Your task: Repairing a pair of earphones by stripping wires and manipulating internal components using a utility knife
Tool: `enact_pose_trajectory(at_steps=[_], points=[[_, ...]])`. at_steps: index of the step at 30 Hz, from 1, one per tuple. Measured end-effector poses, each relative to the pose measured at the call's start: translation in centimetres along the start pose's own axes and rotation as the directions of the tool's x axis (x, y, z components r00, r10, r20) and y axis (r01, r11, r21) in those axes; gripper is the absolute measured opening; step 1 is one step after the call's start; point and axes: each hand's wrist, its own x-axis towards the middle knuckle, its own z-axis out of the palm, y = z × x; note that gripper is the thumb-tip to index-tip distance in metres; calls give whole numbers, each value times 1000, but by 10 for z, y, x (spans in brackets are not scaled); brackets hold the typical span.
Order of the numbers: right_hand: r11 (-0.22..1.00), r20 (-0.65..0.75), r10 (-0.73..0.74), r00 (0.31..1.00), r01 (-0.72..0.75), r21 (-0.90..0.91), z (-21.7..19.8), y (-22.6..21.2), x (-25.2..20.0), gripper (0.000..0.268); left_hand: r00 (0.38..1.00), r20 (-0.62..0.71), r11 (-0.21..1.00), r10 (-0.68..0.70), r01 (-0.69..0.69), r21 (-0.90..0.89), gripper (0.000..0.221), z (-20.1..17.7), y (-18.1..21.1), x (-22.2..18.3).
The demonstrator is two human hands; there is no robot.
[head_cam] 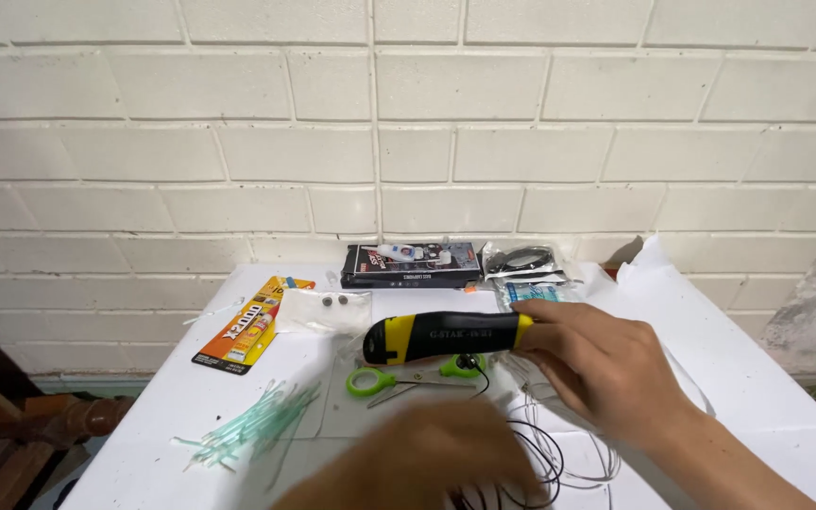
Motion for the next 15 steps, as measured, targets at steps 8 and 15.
enact_pose_trajectory(at_steps=[8,15], points=[[994,-8,-64,998,64,91,-4,-29,15,19,21,-797,760,604,-317,568,61,10,-68,38],[912,-155,346,925,-293,286,1,-30,10,14,344,-868,914,357,-320,249,62,4,-65,22]])
